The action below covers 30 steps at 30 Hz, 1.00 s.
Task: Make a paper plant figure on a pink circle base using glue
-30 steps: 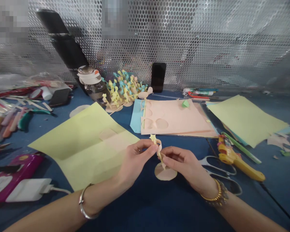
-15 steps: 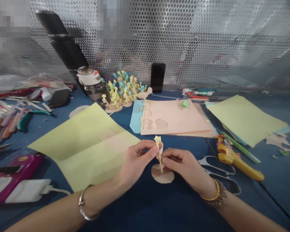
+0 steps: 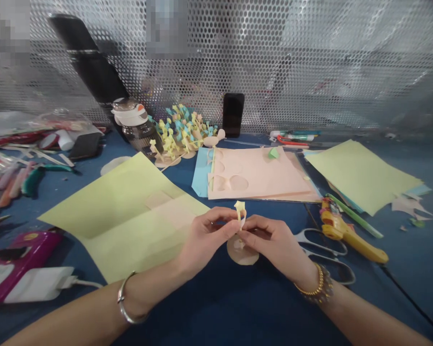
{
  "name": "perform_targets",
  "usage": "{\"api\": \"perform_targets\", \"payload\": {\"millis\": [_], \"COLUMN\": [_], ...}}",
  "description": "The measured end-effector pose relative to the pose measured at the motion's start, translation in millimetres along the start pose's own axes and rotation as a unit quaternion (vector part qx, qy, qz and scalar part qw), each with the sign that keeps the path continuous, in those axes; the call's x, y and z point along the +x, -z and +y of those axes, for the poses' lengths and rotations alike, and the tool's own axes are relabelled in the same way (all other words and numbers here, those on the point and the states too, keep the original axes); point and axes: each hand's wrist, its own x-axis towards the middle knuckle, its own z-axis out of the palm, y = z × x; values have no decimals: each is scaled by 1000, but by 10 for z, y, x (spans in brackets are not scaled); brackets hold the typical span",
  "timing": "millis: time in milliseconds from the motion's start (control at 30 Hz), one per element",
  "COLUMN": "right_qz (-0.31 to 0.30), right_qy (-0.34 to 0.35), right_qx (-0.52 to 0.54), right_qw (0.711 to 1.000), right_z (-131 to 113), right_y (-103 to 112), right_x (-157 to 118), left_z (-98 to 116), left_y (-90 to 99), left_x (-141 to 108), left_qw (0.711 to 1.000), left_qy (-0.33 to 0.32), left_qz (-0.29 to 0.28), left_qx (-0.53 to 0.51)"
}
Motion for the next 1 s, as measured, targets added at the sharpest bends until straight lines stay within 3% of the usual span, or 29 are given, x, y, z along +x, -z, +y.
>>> {"api": "perform_targets", "payload": {"millis": [133, 333, 633, 1000], "right_qz": [41, 66, 99, -43], "right_qy": [42, 56, 49, -42], "right_qx": [-43, -79, -91, 0], "right_qw": [997, 993, 990, 998], "right_z": [4, -1, -16, -25], "right_y": [-1, -14, 128, 77], "right_x": [-15, -19, 20, -18], "left_z": [-23, -23, -20, -45], "left_y": [-5, -17, 11, 31], "left_x": [19, 40, 63, 94], "left_qw": [999, 996, 996, 992], "left_qy": [10, 37, 71, 78], "left_qz": [-17, 26, 36, 19], "left_qx": [36, 71, 28, -98]}}
